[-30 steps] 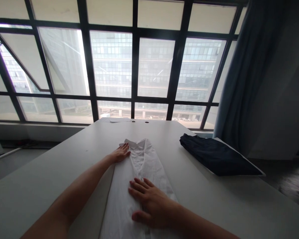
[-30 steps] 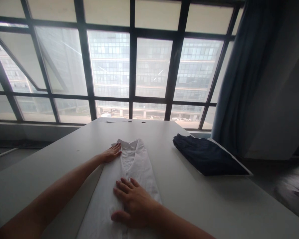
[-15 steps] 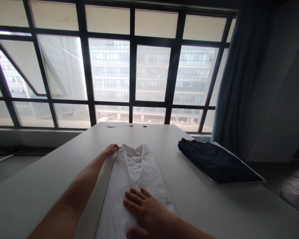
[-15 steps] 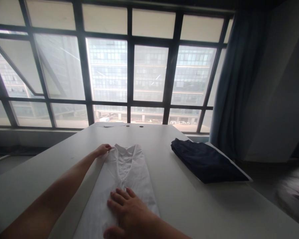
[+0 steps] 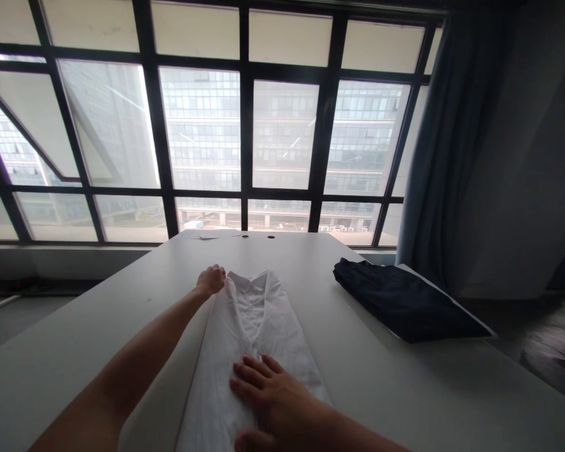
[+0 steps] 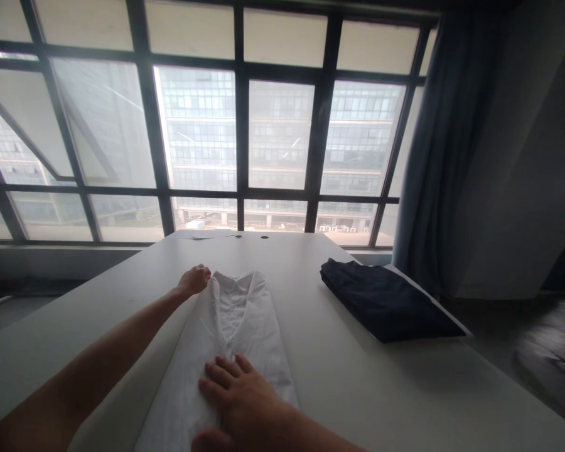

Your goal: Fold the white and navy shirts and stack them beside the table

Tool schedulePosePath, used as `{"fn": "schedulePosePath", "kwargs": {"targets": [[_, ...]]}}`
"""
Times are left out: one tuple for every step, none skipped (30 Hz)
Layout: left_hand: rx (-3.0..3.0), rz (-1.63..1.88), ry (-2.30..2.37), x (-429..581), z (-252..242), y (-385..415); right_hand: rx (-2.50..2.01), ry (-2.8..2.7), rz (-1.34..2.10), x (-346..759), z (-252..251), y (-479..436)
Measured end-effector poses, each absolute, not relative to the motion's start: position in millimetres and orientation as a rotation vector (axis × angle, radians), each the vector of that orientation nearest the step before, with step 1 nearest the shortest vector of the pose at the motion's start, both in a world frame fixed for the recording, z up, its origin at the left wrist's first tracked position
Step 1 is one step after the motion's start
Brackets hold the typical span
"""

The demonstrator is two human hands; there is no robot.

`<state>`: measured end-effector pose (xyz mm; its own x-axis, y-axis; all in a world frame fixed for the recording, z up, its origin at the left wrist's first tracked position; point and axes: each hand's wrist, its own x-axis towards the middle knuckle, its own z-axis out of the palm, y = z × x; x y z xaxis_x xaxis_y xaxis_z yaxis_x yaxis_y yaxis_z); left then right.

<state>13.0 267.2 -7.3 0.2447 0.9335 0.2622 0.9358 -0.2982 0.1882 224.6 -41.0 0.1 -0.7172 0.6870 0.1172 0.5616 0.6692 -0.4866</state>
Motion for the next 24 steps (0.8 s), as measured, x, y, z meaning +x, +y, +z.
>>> {"fn": "schedulePosePath", "kwargs": {"targets": [[-2.487,-0.523,-1.802,14,-10,255,-1.001,-2.589,0.616,224,2,-43],[-2.520,-0.528,-1.726,15,-14,242,-1.004,-2.585,0.616,224,3,-44],[-2.564,-0.525,-1.634,15,-20,229,-1.005,-2.583,0.614,224,4,-44],[-2.611,-0.515,-1.536,14,-27,217,-1.005,-2.582,0.613,224,4,-45],[-2.659,-0.493,-1.447,14,-35,207,-1.006,-2.583,0.610,224,4,-45],[-2.706,-0.458,-1.382,13,-42,199,-1.010,-2.586,0.604,223,3,-45],[-2.749,-0.411,-1.354,13,-49,194,-1.015,-2.593,0.597,223,3,-45],[-2.785,-0.358,-1.363,13,-56,191,-1.019,-2.599,0.588,223,2,-44],[-2.814,-0.312,-1.386,13,-61,190,-1.024,-2.604,0.579,223,1,-44],[-2.833,-0.276,-1.413,13,-65,192,-1.029,-2.607,0.571,222,0,-44],[-2.842,-0.254,-1.440,14,-67,196,-1.034,-2.610,0.565,222,0,-44],[-2.844,-0.249,-1.462,15,-69,202,-1.038,-2.614,0.561,222,0,-44],[-2.843,-0.254,-1.477,17,-69,208,-1.042,-2.617,0.557,222,0,-44],[-2.843,-0.263,-1.489,18,-70,215,-1.045,-2.620,0.553,221,0,-44],[-2.844,-0.273,-1.496,19,-71,222,-1.047,-2.622,0.549,221,0,-44],[-2.846,-0.282,-1.501,20,-72,230,-1.047,-2.622,0.546,221,-1,-44],[-2.847,-0.288,-1.502,20,-73,236,-1.048,-2.619,0.544,221,-1,-43],[-2.848,-0.292,-1.501,21,-74,242,-1.045,-2.621,0.545,221,-3,-43],[-2.847,-0.297,-1.500,21,-76,247,-1.045,-2.624,0.547,221,-4,-42],[-2.846,-0.305,-1.497,21,-77,251,-1.046,-2.627,0.547,221,-5,-41],[-2.844,-0.314,-1.496,21,-78,254,-1.048,-2.630,0.546,221,-6,-40],[-2.841,-0.321,-1.501,21,-77,256,-1.050,-2.631,0.546,221,-7,-39],[-2.838,-0.324,-1.513,21,-76,257,-1.053,-2.628,0.544,220,-8,-39],[-2.837,-0.315,-1.531,21,-73,258,-1.054,-2.624,0.542,220,-8,-39]]}}
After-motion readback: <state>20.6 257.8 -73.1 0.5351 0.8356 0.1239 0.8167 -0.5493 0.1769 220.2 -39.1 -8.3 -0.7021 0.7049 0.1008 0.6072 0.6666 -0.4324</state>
